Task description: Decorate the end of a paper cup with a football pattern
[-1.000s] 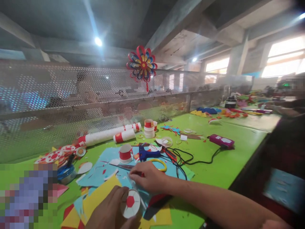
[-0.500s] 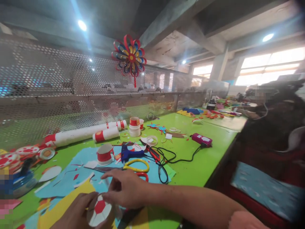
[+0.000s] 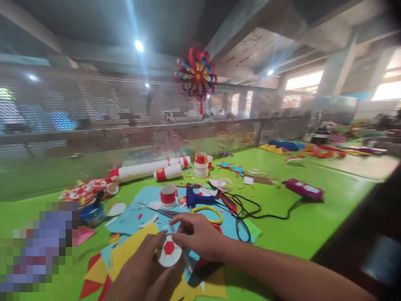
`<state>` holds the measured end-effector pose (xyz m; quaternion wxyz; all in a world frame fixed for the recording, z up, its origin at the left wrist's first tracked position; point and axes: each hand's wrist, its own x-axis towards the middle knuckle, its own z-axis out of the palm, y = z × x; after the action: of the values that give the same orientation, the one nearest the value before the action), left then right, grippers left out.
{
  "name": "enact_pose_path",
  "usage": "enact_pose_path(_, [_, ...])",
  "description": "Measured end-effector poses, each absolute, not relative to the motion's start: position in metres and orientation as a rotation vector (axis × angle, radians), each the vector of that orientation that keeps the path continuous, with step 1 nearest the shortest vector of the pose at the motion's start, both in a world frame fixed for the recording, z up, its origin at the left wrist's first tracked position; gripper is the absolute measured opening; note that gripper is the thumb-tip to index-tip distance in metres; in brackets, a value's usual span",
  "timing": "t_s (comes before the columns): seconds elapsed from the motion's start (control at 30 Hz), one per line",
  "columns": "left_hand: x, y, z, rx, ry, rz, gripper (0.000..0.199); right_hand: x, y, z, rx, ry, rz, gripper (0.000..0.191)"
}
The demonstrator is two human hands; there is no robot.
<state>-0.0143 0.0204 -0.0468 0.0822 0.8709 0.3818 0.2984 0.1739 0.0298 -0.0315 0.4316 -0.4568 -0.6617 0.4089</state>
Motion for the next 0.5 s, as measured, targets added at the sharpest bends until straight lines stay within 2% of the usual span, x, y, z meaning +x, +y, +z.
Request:
enact_pose_path(0.2, [-0.019,0.021,-0.049,2.663,1.132,0.729,0.047,0.175,0.030,-0.029,-1.116,-1.637,1.098,0.028])
enact_pose_path(0.33, [-0.014,0.014,-0.034,2.621,1.128,0.662,0.035,0.176,0.033,-0.035,-1.097,-1.634,1.102,0.028])
enact_pose_path(0.5, [-0.008,0.008,-0.018,2.640,1.004,0.765,0.025,0.177,0.034,-0.038,-1.128,-1.687,0.949,0.021])
